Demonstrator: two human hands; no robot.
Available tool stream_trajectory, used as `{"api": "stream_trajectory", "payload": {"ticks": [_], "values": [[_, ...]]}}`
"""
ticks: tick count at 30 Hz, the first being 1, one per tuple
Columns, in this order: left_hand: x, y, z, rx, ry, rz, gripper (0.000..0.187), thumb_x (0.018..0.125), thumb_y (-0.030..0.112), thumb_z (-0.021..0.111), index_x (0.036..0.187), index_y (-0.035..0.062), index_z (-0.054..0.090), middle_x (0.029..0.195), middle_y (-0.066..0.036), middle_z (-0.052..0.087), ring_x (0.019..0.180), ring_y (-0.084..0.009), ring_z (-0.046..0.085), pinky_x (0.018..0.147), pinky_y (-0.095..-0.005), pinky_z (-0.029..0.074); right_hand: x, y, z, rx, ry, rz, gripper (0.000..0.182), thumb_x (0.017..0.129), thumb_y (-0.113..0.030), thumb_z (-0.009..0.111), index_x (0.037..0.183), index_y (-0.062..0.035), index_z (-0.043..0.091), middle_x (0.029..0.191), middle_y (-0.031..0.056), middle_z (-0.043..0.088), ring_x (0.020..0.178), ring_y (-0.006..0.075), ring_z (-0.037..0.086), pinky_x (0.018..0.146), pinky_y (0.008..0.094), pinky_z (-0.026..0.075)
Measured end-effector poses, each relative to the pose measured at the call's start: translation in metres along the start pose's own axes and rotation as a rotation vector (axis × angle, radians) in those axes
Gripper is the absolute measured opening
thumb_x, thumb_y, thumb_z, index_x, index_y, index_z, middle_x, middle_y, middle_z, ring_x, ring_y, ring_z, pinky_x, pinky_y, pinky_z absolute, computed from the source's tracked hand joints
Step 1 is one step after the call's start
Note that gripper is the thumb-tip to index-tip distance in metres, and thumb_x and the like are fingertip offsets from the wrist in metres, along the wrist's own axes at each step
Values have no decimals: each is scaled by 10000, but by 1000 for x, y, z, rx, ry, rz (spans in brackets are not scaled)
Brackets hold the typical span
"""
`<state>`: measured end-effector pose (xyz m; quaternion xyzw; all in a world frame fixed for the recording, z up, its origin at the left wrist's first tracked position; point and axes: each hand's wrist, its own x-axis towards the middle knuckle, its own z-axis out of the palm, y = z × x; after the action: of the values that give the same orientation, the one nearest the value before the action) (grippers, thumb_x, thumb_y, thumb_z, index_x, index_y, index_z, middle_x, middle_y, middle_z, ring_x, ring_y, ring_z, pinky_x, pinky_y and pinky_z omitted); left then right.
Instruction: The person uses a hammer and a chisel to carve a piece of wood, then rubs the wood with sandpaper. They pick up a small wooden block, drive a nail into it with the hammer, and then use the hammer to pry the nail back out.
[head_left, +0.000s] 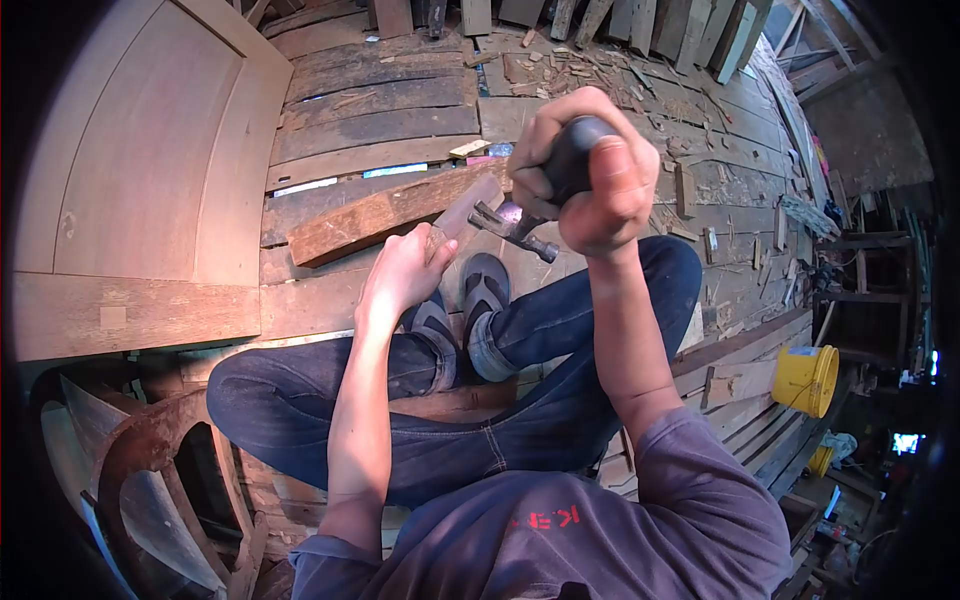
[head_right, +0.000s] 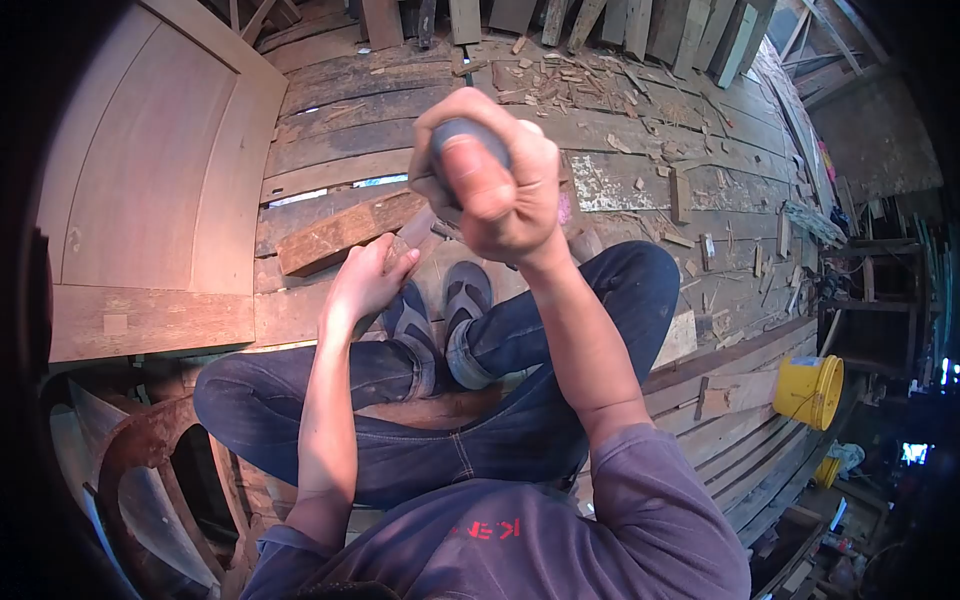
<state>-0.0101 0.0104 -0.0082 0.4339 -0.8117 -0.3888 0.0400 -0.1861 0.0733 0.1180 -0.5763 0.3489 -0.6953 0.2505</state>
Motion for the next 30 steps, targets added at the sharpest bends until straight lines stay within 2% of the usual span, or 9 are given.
{"api": "stream_trajectory", "payload": {"ticks": [5,8,11,15,22,25,27,29,30], "values": [[1,-4,1,-30,-39,-6,440,937,369,582,994,-67,606,846,-320,642,896,-453,647,769,-494,514,0,3,7,-116,-20,-117,223,912,-181,532,883,34,585,610,31,562,492,75,513,461,225,399],[1,-11,7,-11,43,54,411,940,366,594,921,-44,585,695,-233,645,726,-381,673,686,-440,505,-4,1,7,-81,-25,-89,205,897,-155,535,893,44,588,615,31,566,496,82,523,470,225,413],[-3,-2,-4,-4,-21,20,423,945,349,579,978,-72,597,836,-319,641,889,-456,646,765,-490,513,-4,-4,4,-21,-21,-30,214,895,-160,535,891,47,590,618,33,569,497,85,528,471,226,417],[-6,2,-6,16,-32,33,408,947,334,577,985,-71,591,834,-322,639,881,-459,645,767,-505,513,-5,-9,0,24,-30,34,230,896,-177,535,892,45,597,626,37,576,508,88,539,472,232,423],[-4,-15,21,68,124,194,387,937,320,588,979,-65,587,784,-316,630,838,-474,638,726,-526,514,-5,-1,18,-188,-85,-114,148,848,-123,625,898,16,609,622,66,542,501,135,553,484,263,428],[-4,-15,17,46,115,181,396,933,333,592,959,-63,588,789,-317,631,842,-475,636,727,-523,514,-5,3,21,-251,-101,-181,390,935,-306,483,896,71,572,600,53,567,450,71,461,417,219,364],[-5,-10,9,46,85,133,406,932,341,594,954,-65,591,802,-319,634,853,-471,639,736,-519,514,-6,2,18,-199,-54,-85,447,935,-373,476,869,61,560,594,64,559,441,68,453,413,210,356],[-5,-9,3,65,65,81,416,931,345,596,960,-70,597,818,-322,637,867,-464,644,747,-512,515,-7,3,13,-57,10,-41,201,882,-167,544,867,27,595,600,25,560,476,79,502,449,235,398],[-5,-9,2,56,52,58,416,931,341,597,968,-73,599,823,-323,638,872,-461,645,752,-509,516,-5,2,11,-20,9,-26,221,892,-183,521,849,24,584,573,6,544,467,54,466,428,220,365]]}}
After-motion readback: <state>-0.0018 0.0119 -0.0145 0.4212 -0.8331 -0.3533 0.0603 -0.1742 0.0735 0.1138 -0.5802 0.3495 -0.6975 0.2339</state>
